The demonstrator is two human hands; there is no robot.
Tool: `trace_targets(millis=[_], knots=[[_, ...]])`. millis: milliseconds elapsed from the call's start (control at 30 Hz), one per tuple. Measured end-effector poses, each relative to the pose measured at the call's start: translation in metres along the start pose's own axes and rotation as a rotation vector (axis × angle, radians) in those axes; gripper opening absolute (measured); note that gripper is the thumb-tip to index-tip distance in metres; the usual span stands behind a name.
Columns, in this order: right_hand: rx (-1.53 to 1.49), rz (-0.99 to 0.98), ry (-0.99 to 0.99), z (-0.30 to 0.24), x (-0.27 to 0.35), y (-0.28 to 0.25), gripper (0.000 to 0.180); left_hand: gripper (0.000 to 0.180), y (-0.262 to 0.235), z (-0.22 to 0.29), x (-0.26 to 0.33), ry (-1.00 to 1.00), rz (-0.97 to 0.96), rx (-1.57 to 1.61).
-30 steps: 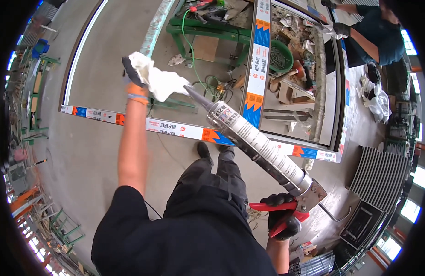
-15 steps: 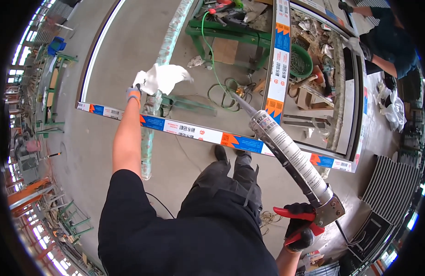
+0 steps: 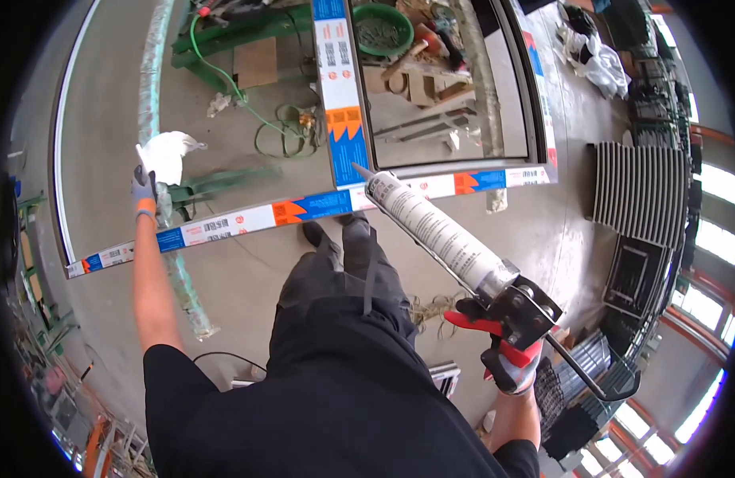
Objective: The recorder assembles metal window frames by inserting glass, securing with screws using a drill, and applying sealant.
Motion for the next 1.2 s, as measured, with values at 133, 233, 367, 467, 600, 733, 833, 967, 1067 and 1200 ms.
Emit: trace_targets(millis=[133,233,367,467,600,733,833,967,1067,1200], knots=[[0.090,-0.025,-0.010,0.000,0.011,-0.021,0.088,0.065,0.002,0.034,0.008,-0.105,-0.014,-0.031],[0.150,-0.026,0.003,-0.002,0.020,-0.031,0.087,0.075,0.005,0.089,0.022,-0.046,0.197,-0.530],[0.149,-0.164,-0.113,0.000,0.014,-0.036,0.081,0.055,0.002,0.182,0.056,0.365,0.204,-0.429],[0.017,-0.041,-0.100,0.005,0.013,-0.028,0.074,0.036,0.022,0.276,0.137,0.561,-0.042,0.082],[0.076,-0.054,-0.012,0.000,0.014,-0.028,0.069,0.041,0.032,0.361,0.257,0.800,-0.378,0.280],[0.078,-0.206,-0.068,0.000,0.016,-0.033,0.084,0.067,0.027,0.438,0.330,0.956,-0.594,0.465],[0.000,-0.194,-0.029,-0.013,0.007,-0.011,0.085,0.074,0.039,0.467,0.358,1.042,-0.696,0.623],[-0.039,-0.142,0.183,-0.024,0.006,-0.007,0.086,0.073,0.044,0.489,0.360,1.063,-0.701,0.688],[0.001,-0.106,0.186,-0.031,0.001,-0.001,0.086,0.069,0.048,0.493,0.362,1.029,-0.699,0.676],[0.022,-0.229,0.140,-0.032,-0.004,-0.010,0.078,0.059,0.054,0.493,0.364,1.003,-0.609,0.735]])
Point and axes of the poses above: each hand's wrist, its own x-axis away from the middle knuckle, its own y-axis out of the palm, z = x × y, the point moved 1 cm from there along -x, towards the middle knuckle, and after that the axes turned 5 degrees about -z, right-handed, at the moved point
